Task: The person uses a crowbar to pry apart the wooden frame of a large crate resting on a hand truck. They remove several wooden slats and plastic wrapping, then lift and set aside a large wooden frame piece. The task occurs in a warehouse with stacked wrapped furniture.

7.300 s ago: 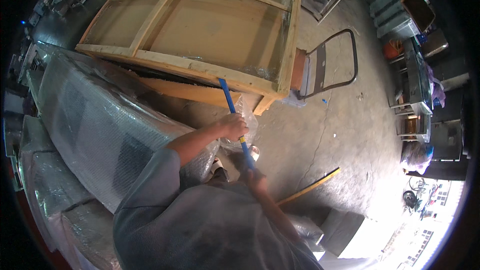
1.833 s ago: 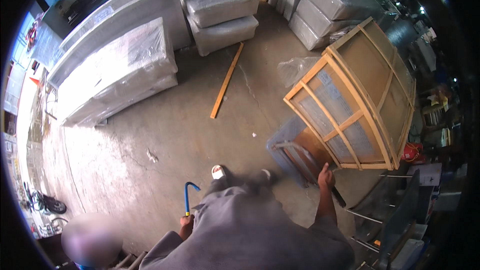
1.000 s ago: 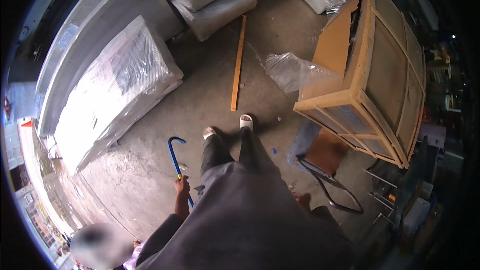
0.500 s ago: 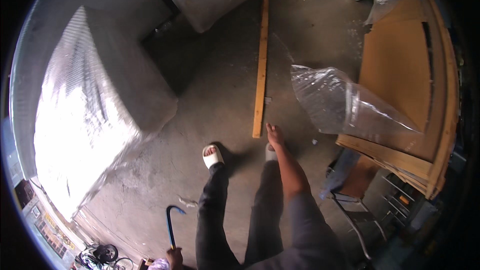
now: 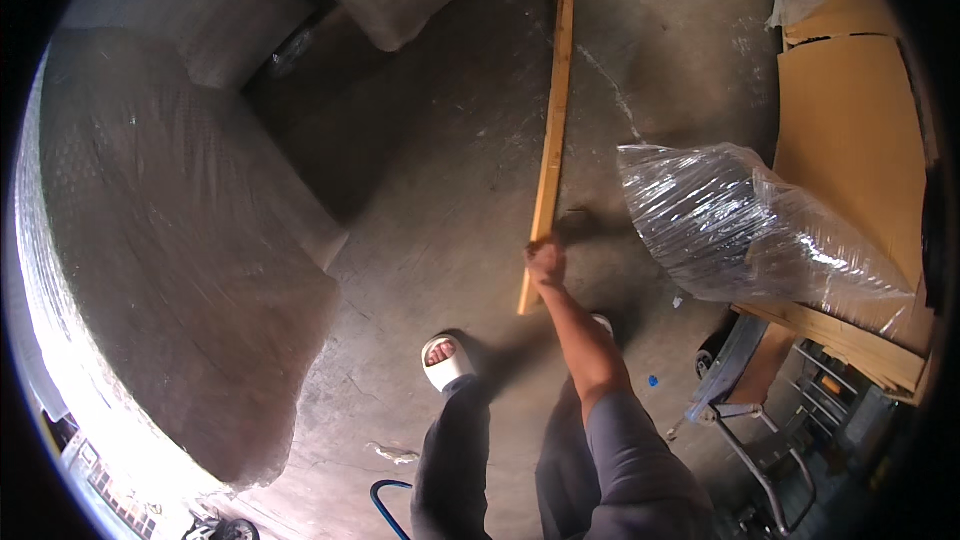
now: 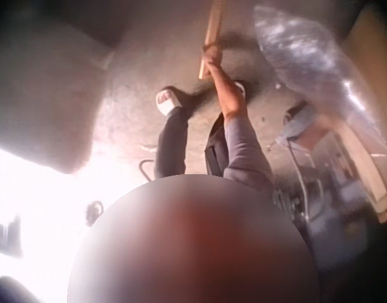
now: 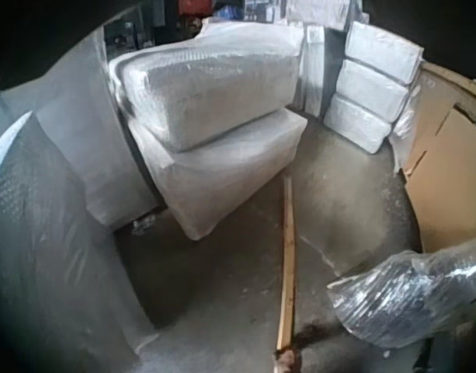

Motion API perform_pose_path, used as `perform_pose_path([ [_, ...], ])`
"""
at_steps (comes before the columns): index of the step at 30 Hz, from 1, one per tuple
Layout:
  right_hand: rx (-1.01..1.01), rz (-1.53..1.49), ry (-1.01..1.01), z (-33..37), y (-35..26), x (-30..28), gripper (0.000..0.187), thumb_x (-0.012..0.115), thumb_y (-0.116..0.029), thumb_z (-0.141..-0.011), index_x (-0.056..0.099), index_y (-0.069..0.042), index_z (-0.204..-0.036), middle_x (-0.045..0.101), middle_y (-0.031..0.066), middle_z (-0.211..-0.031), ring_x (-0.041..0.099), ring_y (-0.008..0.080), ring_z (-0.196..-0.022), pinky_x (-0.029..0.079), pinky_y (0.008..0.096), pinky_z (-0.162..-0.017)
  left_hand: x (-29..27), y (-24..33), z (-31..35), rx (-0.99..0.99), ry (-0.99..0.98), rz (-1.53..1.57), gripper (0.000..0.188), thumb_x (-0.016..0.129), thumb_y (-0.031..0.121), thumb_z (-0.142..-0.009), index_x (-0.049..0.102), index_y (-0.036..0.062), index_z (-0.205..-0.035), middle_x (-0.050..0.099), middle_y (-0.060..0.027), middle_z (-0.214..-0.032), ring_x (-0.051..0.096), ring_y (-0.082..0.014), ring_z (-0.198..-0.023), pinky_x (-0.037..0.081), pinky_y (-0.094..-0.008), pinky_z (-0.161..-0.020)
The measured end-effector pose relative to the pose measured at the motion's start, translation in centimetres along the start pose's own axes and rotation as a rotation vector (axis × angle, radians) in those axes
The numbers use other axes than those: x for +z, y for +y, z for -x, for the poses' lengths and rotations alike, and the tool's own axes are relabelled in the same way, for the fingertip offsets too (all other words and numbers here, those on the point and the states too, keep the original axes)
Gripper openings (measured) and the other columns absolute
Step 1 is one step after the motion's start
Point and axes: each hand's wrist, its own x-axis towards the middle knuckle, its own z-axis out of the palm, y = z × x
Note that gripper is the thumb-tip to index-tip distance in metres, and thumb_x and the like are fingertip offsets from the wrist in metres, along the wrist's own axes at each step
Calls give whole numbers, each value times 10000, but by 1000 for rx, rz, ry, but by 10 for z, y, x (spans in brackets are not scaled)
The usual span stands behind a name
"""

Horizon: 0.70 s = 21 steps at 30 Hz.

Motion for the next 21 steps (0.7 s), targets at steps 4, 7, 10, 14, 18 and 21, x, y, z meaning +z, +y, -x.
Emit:
perform_pose_path([
  [4, -67, -658, -87, 11, -62, -8, 400, 679, -19, -881, 501, 5, -1237, 659, 153, -1057, 656, 218, -997, 512, 351, -910, 3, 6, -1, 23, -20, -9, 350, 646, 325, -876, 732, -14, -877, 656, -155, -675, 601, -292, -628, 476, -472, -586],
  [7, -239, -977, -222, 0, -119, -18, 371, 560, -4, -952, 429, 0, -1299, 602, 97, -1103, 571, 159, -977, 448, 292, -877, 3, 12, 0, 42, -19, -14, 347, 646, 325, -874, 732, -10, -870, 659, -157, -679, 606, -296, -633, 480, -472, -588],
  [10, -312, -1174, -308, -16, -177, -16, 342, 506, -70, -1006, 413, 4, -1327, 606, 106, -1129, 581, 177, -1033, 449, 299, -910, 5, 16, 1, 58, -11, -13, 343, 645, 325, -873, 732, -7, -862, 661, -158, -684, 610, -300, -638, 483, -472, -590],
  [14, -259, -1511, -450, -45, -249, -12, 472, 510, -208, -1051, 358, 23, -1433, 617, 164, -1207, 596, 221, -1123, 454, 341, -986, 8, 17, 2, 78, -12, -18, 339, 644, 325, -872, 731, -2, -853, 665, -160, -689, 617, -306, -645, 488, -473, -592],
  [18, -126, -804, -499, -54, -262, -36, 672, 549, -325, -1037, 259, 30, -1528, 546, 229, -1392, 552, 290, -1262, 428, 388, -1069, 9, 18, 12, 102, -17, -30, 335, 643, 325, -870, 731, 3, -843, 668, -162, -695, 623, -311, -652, 492, -473, -595],
  [21, -320, -425, -484, -17, -222, -59, 709, 531, -407, -1029, 285, 39, -1523, 474, 258, -1478, 477, 360, -1358, 383, 427, -1129, 9, 22, 27, 129, -19, -22, 332, 643, 325, -869, 731, 6, -836, 671, -164, -699, 628, -315, -658, 496, -473, -597],
])
